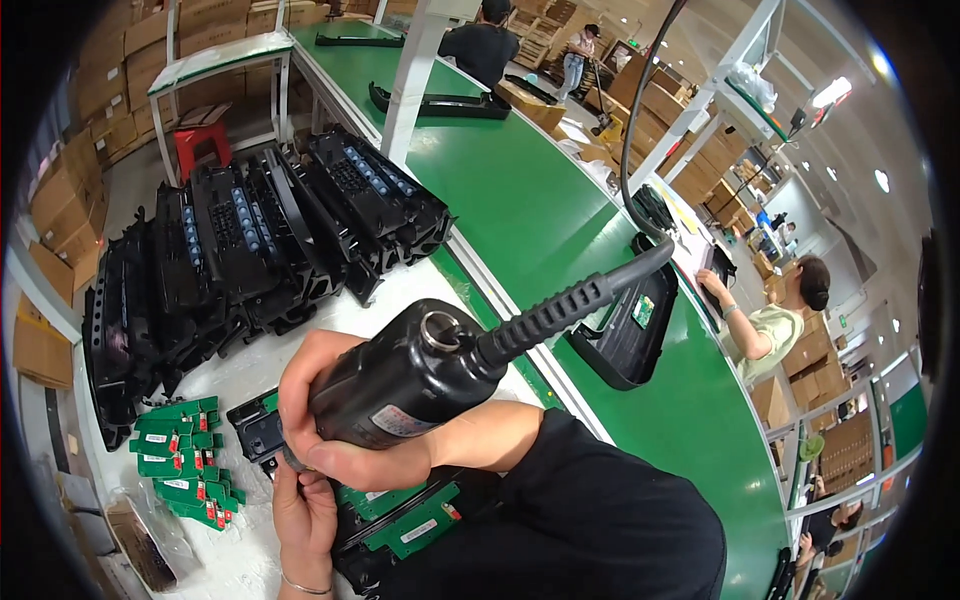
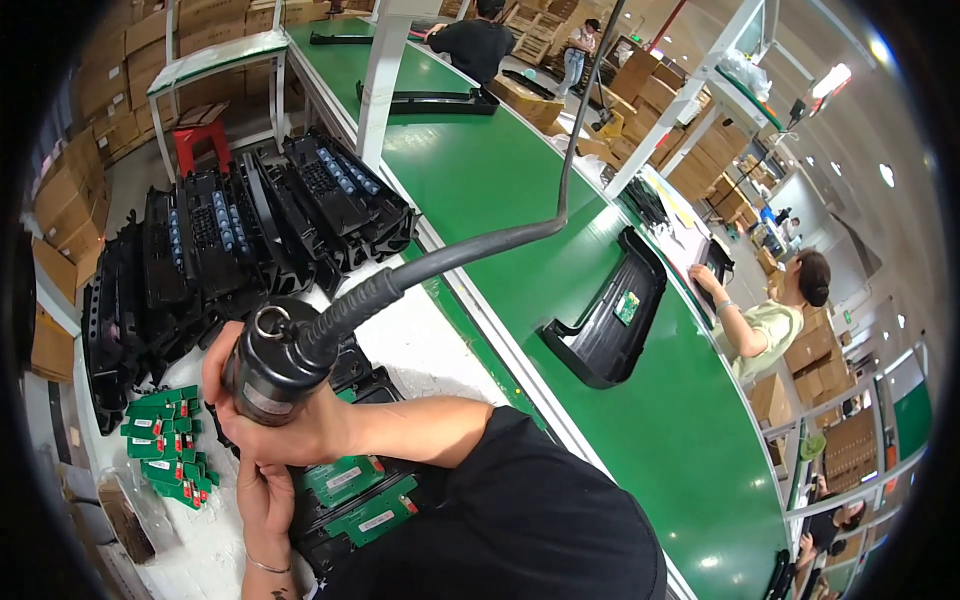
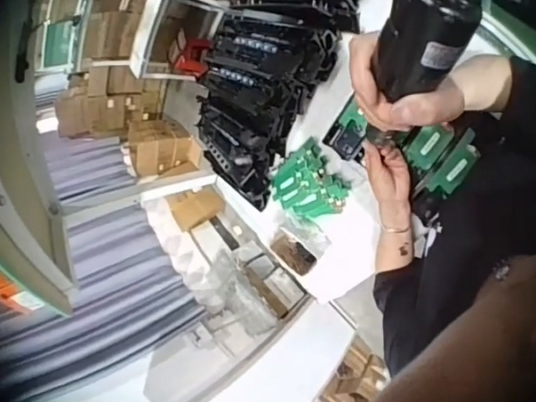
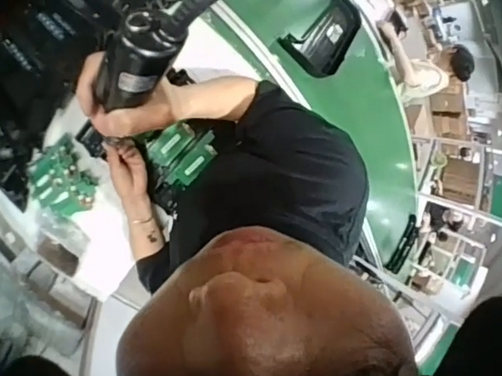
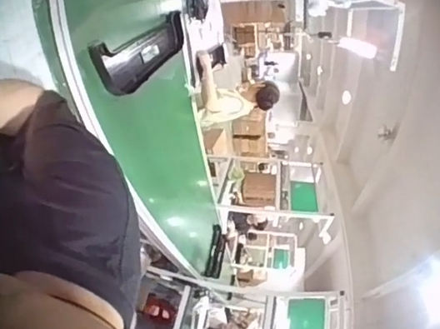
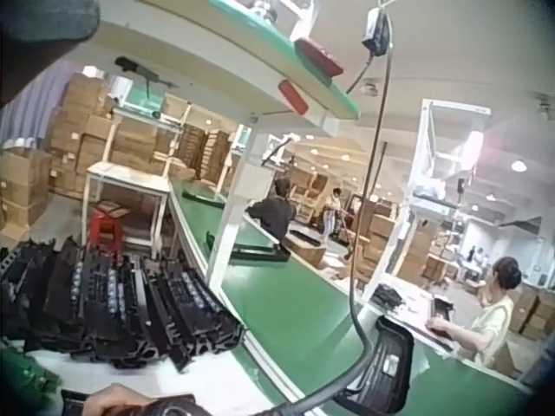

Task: Assemble circuit boards into plastic housings using an electric screwdriver.

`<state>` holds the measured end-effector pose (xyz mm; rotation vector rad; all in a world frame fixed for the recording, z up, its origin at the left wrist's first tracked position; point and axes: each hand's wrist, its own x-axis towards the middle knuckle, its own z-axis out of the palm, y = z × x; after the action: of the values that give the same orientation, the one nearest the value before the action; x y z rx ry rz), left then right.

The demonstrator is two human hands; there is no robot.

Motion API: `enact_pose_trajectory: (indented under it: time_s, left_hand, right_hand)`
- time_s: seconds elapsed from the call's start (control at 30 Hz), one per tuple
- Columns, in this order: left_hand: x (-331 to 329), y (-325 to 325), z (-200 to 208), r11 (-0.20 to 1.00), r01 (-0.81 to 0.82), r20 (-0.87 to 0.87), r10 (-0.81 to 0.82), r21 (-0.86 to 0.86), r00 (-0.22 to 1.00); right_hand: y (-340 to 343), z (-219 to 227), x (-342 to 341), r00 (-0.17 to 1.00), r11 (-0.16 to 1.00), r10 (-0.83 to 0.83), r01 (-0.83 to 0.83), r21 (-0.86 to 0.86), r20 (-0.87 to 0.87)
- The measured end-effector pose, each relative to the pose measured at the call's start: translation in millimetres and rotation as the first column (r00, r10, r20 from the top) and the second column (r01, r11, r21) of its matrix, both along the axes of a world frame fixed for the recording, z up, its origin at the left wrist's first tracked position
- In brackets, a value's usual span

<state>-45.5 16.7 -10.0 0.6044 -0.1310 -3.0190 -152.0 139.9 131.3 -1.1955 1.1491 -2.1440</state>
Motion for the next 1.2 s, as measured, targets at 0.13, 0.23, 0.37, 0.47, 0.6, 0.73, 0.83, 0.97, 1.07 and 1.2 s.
enact_pose_trajectory:
  time_s: [0.13,0.23,0.37,0.47,0.6,0.73,0.83,0.97,1.07,1.2]
  left_hand:
    - [3.3,1.0,3.6,0.997,0.015,0.006,-0.016,0.076,1.000]
    - [8.3,-1.0,4.6,0.987,0.042,0.029,-0.038,-0.156,0.999]
    - [-4.7,9.2,19.7,0.941,0.111,0.020,-0.111,-0.318,0.994]
    - [-9.6,12.5,26.1,0.953,0.275,-0.059,-0.284,-0.129,0.957]
    - [-5.2,6.9,24.2,0.900,0.301,0.011,-0.314,-0.316,0.949]
    - [-0.8,8.3,14.8,0.879,0.292,-0.017,-0.322,-0.377,0.946]
    - [0.9,8.1,13.5,0.878,0.277,-0.012,-0.306,-0.390,0.952]
    - [2.5,4.5,8.2,0.894,0.253,-0.070,-0.298,-0.371,0.952]
    - [0.8,6.7,10.5,0.917,0.243,-0.006,-0.258,-0.318,0.966]
    - [1.0,9.6,16.1,0.928,0.249,0.078,-0.237,-0.277,0.968]
  right_hand:
    - [1.6,1.8,3.4,1.000,0.999,-0.005,0.006,0.053,-0.017]
    - [-2.3,8.3,7.4,0.976,0.996,-0.011,-0.010,0.094,0.218]
    - [-4.1,-3.8,0.2,0.981,0.995,-0.098,0.100,-0.005,0.166]
    - [-18.8,-27.1,-35.0,0.966,0.962,-0.260,0.260,0.081,-0.008]
    - [-38.5,-40.2,-69.1,0.907,0.905,-0.401,0.414,0.101,-0.125]
    - [-42.5,-49.0,-79.4,0.900,0.893,-0.430,0.435,0.116,-0.072]
    - [-43.5,-53.1,-82.3,0.890,0.878,-0.452,0.456,0.146,-0.062]
    - [-43.7,-56.6,-85.0,0.895,0.879,-0.442,0.447,0.167,-0.064]
    - [-45.2,-59.4,-86.6,0.905,0.887,-0.421,0.426,0.178,-0.066]
    - [-50.0,-58.8,-89.7,0.925,0.902,-0.370,0.380,0.203,-0.089]
